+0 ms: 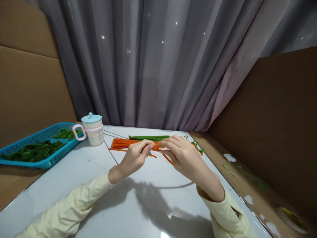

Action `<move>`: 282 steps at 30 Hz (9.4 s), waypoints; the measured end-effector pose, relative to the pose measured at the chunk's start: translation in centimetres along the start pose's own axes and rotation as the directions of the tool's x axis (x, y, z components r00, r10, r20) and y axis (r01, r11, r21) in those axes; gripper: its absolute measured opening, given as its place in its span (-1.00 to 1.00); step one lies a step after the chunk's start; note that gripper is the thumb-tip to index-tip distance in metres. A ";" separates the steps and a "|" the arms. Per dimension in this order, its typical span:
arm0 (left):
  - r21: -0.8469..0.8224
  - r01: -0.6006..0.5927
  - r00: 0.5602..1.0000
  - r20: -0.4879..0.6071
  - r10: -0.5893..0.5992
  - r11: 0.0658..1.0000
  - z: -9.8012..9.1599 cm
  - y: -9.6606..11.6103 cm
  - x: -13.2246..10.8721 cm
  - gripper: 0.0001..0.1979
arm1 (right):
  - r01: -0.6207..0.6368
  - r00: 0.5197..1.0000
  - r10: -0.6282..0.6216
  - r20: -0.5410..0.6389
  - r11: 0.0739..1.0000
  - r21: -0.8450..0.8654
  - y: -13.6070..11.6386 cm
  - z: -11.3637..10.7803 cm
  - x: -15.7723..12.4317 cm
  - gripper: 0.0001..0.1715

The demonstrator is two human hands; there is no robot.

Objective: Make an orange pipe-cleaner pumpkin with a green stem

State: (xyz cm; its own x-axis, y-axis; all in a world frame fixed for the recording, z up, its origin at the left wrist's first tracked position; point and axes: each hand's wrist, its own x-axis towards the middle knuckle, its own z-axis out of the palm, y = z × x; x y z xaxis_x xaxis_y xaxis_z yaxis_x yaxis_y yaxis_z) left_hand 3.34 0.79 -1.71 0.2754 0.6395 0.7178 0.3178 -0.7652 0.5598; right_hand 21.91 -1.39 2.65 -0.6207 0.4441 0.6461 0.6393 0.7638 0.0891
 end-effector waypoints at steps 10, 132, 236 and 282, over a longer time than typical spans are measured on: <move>-0.202 0.239 0.968 0.121 -0.218 0.950 -0.2 1.1 0.3 -0.71 | 0.037 0.993 -0.052 -0.105 0.989 -0.141 -0.4 1.5 0.3 -0.69; -0.358 0.313 0.944 0.017 -0.329 0.880 0.9 0.9 -0.5 -0.78 | -0.221 0.911 0.324 -0.256 0.906 0.361 -1.9 5.6 -1.4 -0.80; -0.519 0.545 0.833 0.426 -0.354 0.659 -1.0 0.5 0.9 -0.69 | -0.415 0.908 0.304 0.289 0.558 0.718 2.3 3.7 -0.7 -0.71; 0.569 -0.445 0.860 0.058 0.506 0.691 0.9 -1.5 -0.7 -0.83 | -0.320 0.923 0.304 0.235 0.947 0.033 -1.3 2.8 -1.1 -0.74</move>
State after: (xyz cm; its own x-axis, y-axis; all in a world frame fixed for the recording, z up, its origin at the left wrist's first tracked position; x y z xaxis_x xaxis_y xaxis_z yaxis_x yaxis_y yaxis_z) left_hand 3.52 1.59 -3.44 0.4501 0.1672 0.8772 0.6137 -0.7715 -0.1679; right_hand 20.50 -1.55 -0.28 -0.4854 0.7526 0.4450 0.7892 0.5962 -0.1474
